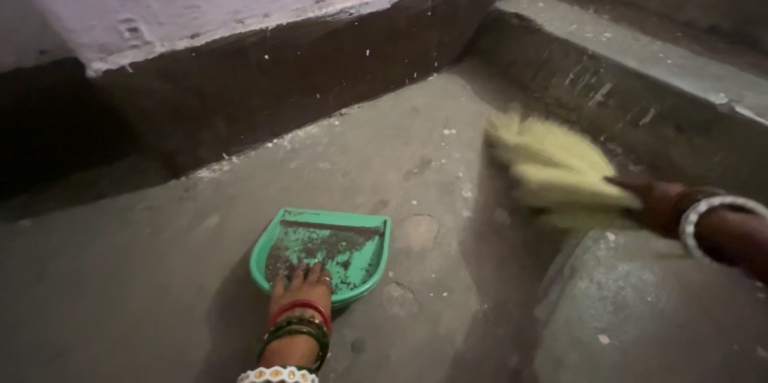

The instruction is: The person sweeps debris into a green dustpan using a broom by hand on a concrete floor near a stairwell.

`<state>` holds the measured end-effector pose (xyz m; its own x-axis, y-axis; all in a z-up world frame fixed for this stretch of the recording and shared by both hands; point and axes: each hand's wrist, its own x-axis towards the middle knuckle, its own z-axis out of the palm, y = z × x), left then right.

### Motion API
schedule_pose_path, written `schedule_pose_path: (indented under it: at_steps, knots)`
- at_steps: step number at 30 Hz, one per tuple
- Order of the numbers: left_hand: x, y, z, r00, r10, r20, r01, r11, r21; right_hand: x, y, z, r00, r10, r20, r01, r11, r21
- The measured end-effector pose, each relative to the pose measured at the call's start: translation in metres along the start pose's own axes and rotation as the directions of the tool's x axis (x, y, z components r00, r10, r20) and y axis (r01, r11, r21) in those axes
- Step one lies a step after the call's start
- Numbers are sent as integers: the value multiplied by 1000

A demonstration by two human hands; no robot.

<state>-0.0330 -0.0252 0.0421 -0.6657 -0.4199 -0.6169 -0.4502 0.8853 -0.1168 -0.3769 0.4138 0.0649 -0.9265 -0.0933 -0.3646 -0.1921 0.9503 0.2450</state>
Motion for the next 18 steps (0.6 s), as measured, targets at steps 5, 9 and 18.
schedule_pose_path:
  at_steps: [5,9,18]
  knots:
    - [-3,24,-13,999,38,-31,-37,999,24,-71,-50,-3,943,-306,130,295,950,99]
    - [5,38,-23,998,55,-13,-54,997,57,-135,-86,-42,865,-480,149,461,875,145]
    - [39,33,-18,996,-23,81,14,994,106,-120,-58,-95,917,-364,161,267,864,427]
